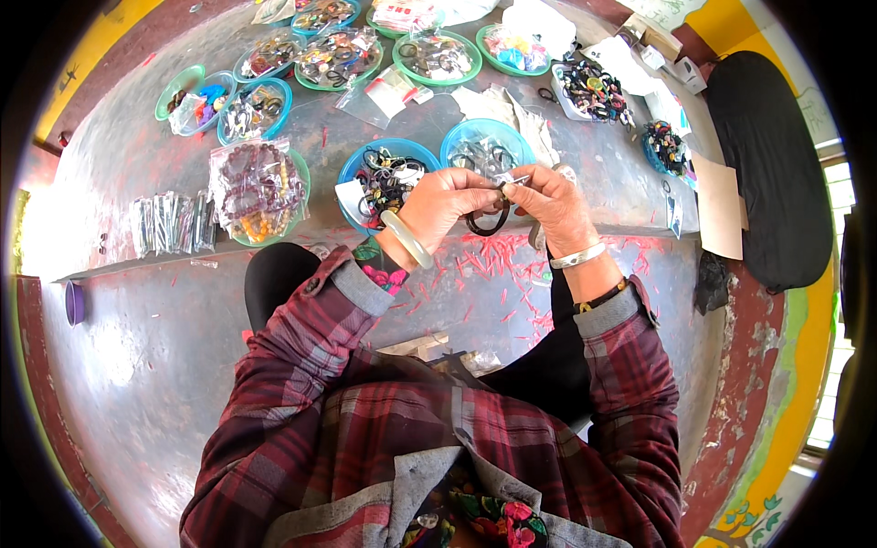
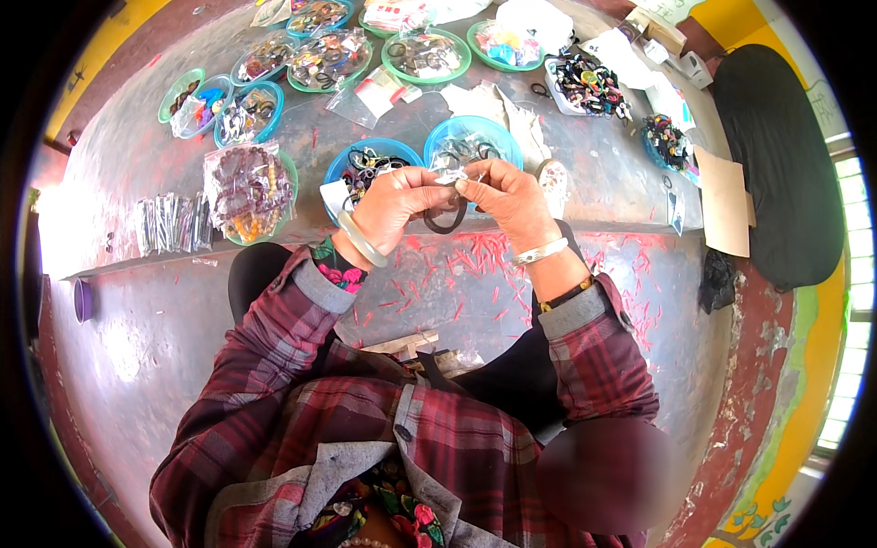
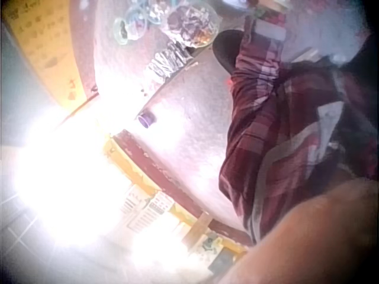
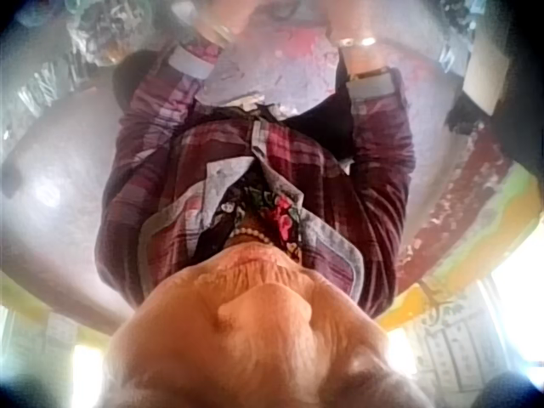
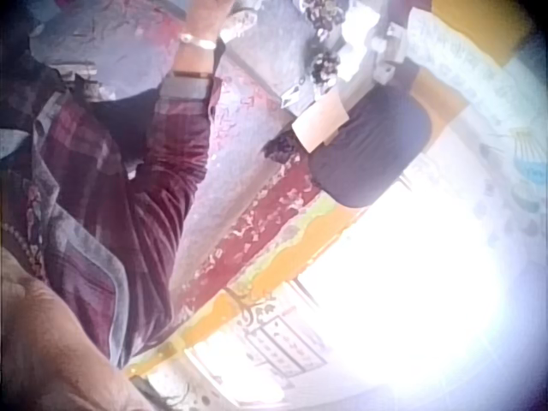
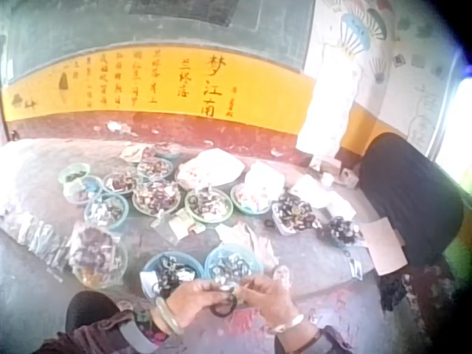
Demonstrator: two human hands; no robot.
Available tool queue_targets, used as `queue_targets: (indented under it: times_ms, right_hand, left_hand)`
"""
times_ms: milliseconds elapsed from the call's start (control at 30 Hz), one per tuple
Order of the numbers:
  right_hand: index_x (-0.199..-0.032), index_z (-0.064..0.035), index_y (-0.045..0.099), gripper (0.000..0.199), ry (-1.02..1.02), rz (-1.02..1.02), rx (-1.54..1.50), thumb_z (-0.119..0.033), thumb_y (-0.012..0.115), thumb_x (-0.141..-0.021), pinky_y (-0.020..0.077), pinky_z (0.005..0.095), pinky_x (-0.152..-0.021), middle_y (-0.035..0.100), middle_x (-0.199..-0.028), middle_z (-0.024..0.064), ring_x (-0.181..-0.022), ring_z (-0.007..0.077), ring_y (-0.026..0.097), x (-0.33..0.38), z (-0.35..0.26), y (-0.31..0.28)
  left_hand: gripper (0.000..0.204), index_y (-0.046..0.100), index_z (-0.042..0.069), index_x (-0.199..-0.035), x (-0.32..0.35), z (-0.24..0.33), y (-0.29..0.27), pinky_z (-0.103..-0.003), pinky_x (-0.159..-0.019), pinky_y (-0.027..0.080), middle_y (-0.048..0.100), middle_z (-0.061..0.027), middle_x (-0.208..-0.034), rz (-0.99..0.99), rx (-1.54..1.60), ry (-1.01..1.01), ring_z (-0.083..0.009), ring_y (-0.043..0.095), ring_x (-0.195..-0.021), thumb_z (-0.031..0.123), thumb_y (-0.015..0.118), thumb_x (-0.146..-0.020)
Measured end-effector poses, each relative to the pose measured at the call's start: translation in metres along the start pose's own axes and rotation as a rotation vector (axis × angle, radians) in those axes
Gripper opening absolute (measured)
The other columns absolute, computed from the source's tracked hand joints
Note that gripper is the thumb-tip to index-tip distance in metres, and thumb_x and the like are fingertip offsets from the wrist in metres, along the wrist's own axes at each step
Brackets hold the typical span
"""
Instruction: The person sits on the floor and assembles hair accessories by hand. They pick up small decorative charms and hair ties from blue bowls, attach the charms to the ties, and place the finished items into a clear plastic bag.
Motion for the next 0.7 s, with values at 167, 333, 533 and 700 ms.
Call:
queue_targets:
  times_ms: [167, 333, 533, 700]
  right_hand:
    - [-0.087, -0.0043, 0.063, 0.014, 0.028, -0.015, -0.078, -0.013, 0.068, -0.078, 0.0380, 0.0207, -0.061, 0.060, -0.074, -0.0020, -0.066, 0.0058, 0.049, 0.001, 0.004, 0.004]
    - [-0.081, -0.0042, 0.065, 0.009, 0.043, 0.064, -0.177, -0.011, 0.069, -0.077, 0.0386, 0.0206, -0.061, 0.061, -0.072, -0.0004, -0.064, 0.0066, 0.050, -0.001, 0.008, -0.004]
    - [-0.079, -0.0027, 0.065, 0.009, 0.006, 0.133, -0.177, -0.011, 0.068, -0.077, 0.0400, 0.0209, -0.062, 0.061, -0.070, -0.0001, -0.065, 0.0069, 0.051, -0.001, 0.007, -0.009]
    - [-0.080, -0.0011, 0.064, 0.010, 0.014, 0.081, -0.090, -0.010, 0.068, -0.077, 0.0404, 0.0205, -0.064, 0.061, -0.073, 0.0002, -0.069, 0.0067, 0.052, 0.000, 0.004, -0.002]
  left_hand:
    - [0.019, 0.060, -0.001, -0.096, -0.001, 0.002, 0.000, -0.023, -0.074, 0.045, 0.064, -0.0053, -0.087, -0.011, -0.101, 0.119, -0.0101, 0.059, -0.077, 0.013, 0.062, -0.082]
    - [0.021, 0.058, -0.001, -0.100, 0.001, -0.001, 0.006, -0.026, -0.075, 0.048, 0.064, -0.0062, -0.089, -0.050, 0.029, -0.016, -0.0121, 0.060, -0.078, 0.011, 0.061, -0.082]
    - [0.018, 0.058, -0.001, -0.097, 0.001, -0.002, 0.009, -0.027, -0.075, 0.049, 0.064, -0.0064, -0.087, -0.134, 0.123, -0.067, -0.0141, 0.062, -0.078, 0.009, 0.061, -0.081]
    - [0.017, 0.060, -0.002, -0.094, 0.003, -0.004, 0.005, -0.026, -0.074, 0.048, 0.064, -0.0067, -0.086, -0.031, 0.039, -0.050, -0.0130, 0.062, -0.078, 0.005, 0.062, -0.079]
Point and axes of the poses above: each hand's wrist, its own x-axis away from the middle knuckle, its own y-axis out of the palm, z = x × y, the point moved 6 cm from there along -x, towards the middle knuckle
